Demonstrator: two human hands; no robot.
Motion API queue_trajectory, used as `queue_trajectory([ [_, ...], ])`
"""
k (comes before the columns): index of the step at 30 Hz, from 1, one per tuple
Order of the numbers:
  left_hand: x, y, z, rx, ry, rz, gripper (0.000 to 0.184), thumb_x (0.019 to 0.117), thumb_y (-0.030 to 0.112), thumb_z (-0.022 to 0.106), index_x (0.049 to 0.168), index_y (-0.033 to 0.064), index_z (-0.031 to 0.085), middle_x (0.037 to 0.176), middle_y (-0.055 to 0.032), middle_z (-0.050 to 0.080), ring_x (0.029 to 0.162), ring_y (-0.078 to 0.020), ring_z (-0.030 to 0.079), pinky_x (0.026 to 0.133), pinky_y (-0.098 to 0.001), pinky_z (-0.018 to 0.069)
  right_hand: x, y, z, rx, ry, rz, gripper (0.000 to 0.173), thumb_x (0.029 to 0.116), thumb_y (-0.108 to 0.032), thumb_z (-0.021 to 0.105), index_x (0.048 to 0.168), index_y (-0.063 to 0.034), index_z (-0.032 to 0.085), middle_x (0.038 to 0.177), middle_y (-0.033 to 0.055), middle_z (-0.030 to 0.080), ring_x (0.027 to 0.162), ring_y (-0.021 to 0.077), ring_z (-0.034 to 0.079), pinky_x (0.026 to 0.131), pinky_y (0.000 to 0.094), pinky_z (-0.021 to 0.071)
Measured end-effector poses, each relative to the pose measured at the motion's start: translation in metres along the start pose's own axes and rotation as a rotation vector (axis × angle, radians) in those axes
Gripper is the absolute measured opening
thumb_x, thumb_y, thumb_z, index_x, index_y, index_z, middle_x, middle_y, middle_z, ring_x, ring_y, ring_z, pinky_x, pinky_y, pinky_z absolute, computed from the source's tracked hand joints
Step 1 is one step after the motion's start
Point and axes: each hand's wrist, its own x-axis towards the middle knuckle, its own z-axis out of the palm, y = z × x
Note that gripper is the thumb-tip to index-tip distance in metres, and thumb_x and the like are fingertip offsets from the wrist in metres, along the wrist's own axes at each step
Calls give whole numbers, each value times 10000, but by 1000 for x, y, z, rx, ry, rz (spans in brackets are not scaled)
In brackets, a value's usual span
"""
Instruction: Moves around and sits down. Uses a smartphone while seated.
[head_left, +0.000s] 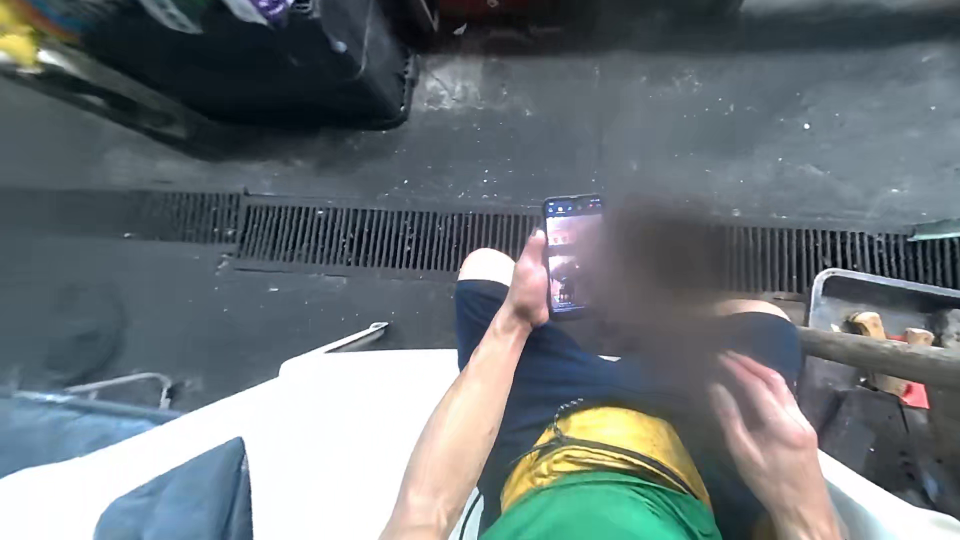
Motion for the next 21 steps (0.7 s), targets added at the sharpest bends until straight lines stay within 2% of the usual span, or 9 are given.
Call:
queue_trajectory([
  [2, -15, -3, -3, -21, 6, 16, 890, 968, 741, 39, 1377, 128, 537, 1192, -251, 671, 1025, -388, 689, 858, -553, 583, -14, -3, -5, 19, -38, -16, 406, 1034, -294, 522, 1199, 26, 709, 1147, 202, 701, 1062, 219, 682, 920, 318, 559],
  [4, -29, -5, -3, -15, 68, 44, 839, 983, 738, 94, 1315, 142, 581, 1162, -192, 693, 1013, -322, 696, 838, -513, 593, -27, -3, -9, 0, -130, 1, 399, 1039, -304, 506, 1143, 9, 730, 1008, 154, 722, 917, 169, 690, 826, 286, 566],
  [7, -43, -8, -5, -12, 157, 91, 722, 1012, 689, 143, 1236, 193, 617, 1061, -91, 715, 949, -212, 706, 791, -433, 610, -43, -1, -14, -69, -293, 96, 440, 1036, -370, 475, 1086, -27, 747, 919, 117, 723, 818, 173, 692, 740, 335, 578],
  [9, -49, -8, -9, -15, 144, 97, 706, 1018, 667, 123, 1218, 206, 618, 1060, -72, 716, 964, -203, 703, 810, -438, 605, -52, 0, -19, -81, -376, 235, 436, 1020, -407, 475, 1001, -72, 752, 842, 65, 717, 744, 144, 680, 685, 360, 574],
  [12, -52, -9, -23, -22, 80, 77, 781, 997, 715, 111, 1265, 174, 607, 1105, -155, 711, 972, -302, 708, 802, -506, 605, -59, -3, -35, 142, -551, 597, 396, 1024, -389, 479, 903, -100, 720, 702, -8, 677, 572, 105, 628, 543, 325, 549],
  [14, -51, -12, -36, -69, 39, 62, 793, 979, 745, 127, 1279, 183, 597, 1122, -170, 702, 971, -322, 706, 794, -520, 601, -68, 2, -39, 534, -595, 771, 399, 1064, -327, 441, 949, -68, 720, 694, 18, 701, 514, 120, 631, 482, 300, 561],
  [17, -46, -20, -49, -137, 55, 61, 796, 971, 761, 128, 1272, 199, 606, 1110, -137, 706, 962, -288, 706, 781, -498, 604, -83, 21, -19, 1038, -528, 879, 527, 1102, -403, 327, 1086, -56, 725, 737, 95, 749, 500, 151, 676, 445, 301, 575],
  [19, -43, -26, -56, -170, 52, 64, 797, 967, 769, 131, 1276, 206, 602, 1113, -132, 701, 964, -280, 701, 780, -494, 601, -83, 25, -19, 1088, -504, 905, 542, 1101, -440, 326, 1191, -59, 701, 832, 142, 769, 571, 197, 720, 485, 323, 600],
  [21, -47, -30, -57, -152, 59, 49, 807, 962, 780, 119, 1280, 216, 599, 1117, -136, 702, 957, -280, 700, 773, -489, 598, -84, 17, -26, 982, -476, 915, 486, 1094, -391, 346, 1264, -45, 641, 904, 153, 769, 613, 207, 729, 509, 325, 607],
])
